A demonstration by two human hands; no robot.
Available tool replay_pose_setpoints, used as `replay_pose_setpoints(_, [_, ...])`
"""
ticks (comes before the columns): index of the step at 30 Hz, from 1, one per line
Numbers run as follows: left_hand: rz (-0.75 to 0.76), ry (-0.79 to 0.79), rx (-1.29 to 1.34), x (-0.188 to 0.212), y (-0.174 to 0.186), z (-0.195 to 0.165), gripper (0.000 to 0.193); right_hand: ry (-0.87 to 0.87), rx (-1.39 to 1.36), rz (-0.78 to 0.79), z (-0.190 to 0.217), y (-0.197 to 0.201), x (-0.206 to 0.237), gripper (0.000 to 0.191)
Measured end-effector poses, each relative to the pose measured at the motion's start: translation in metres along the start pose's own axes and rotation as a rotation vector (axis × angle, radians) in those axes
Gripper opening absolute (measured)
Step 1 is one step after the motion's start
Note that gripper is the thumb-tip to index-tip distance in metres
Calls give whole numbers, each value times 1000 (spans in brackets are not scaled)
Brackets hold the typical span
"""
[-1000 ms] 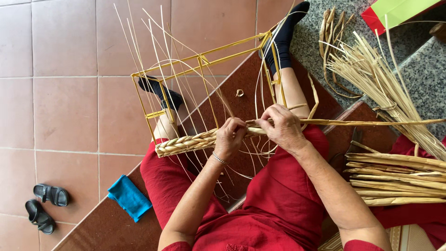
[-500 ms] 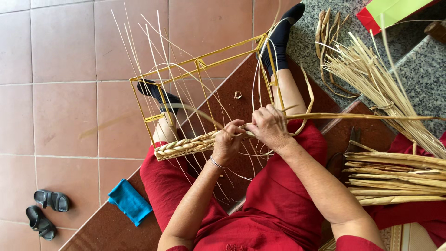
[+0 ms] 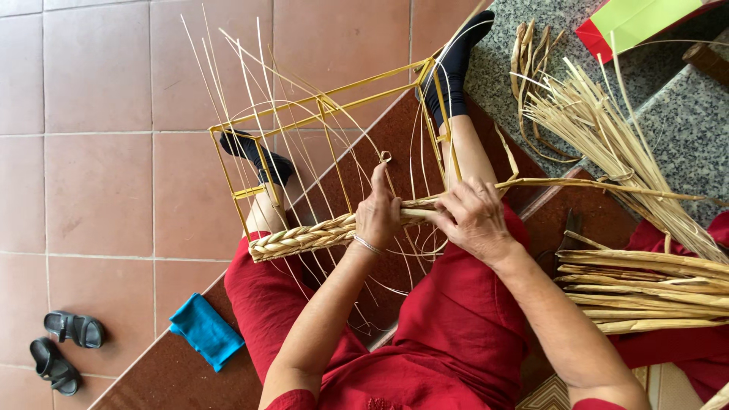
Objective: The person sits on the floor with a rectangular bamboo frame across their lap and weaves pliable straw/palm strips around the frame's lower rail, braiding them into a growing woven band. They periodically pull new strips from a pile beside them, tighten and tuck the braid by hand, and briefly use scissors to trim a strip.
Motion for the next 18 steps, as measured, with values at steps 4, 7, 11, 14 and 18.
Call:
replay_pose_setpoints(4, [-86, -309, -128, 10, -2, -12, 42, 53, 115, 93, -6, 16, 11, 16])
replay_pose_setpoints(7, [-16, -400, -118, 11, 0, -17, 23, -47, -51, 177, -19, 31, 14, 15])
replay_pose_setpoints(11, [216, -272, -208, 14, 4, -25, 22, -202, 12, 286, -35, 71, 5, 20])
replay_pose_setpoints(14, [269, -242, -271, 15, 3, -33, 21, -59, 191, -73, -29, 105, -15, 18])
replay_pose_setpoints(18, [242, 6, -71, 5, -4, -23, 15, 99, 610, -541, -10, 98, -33, 11])
Point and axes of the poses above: each hand's wrist, its own x-axis away from the middle knuckle, its own y-axis out of the back of the hand, z = x × y, the point moved 3 cm from there along -x, towards the middle knuckle, and after that the axes turned 9 degrees about y, right-handed, at the moved point
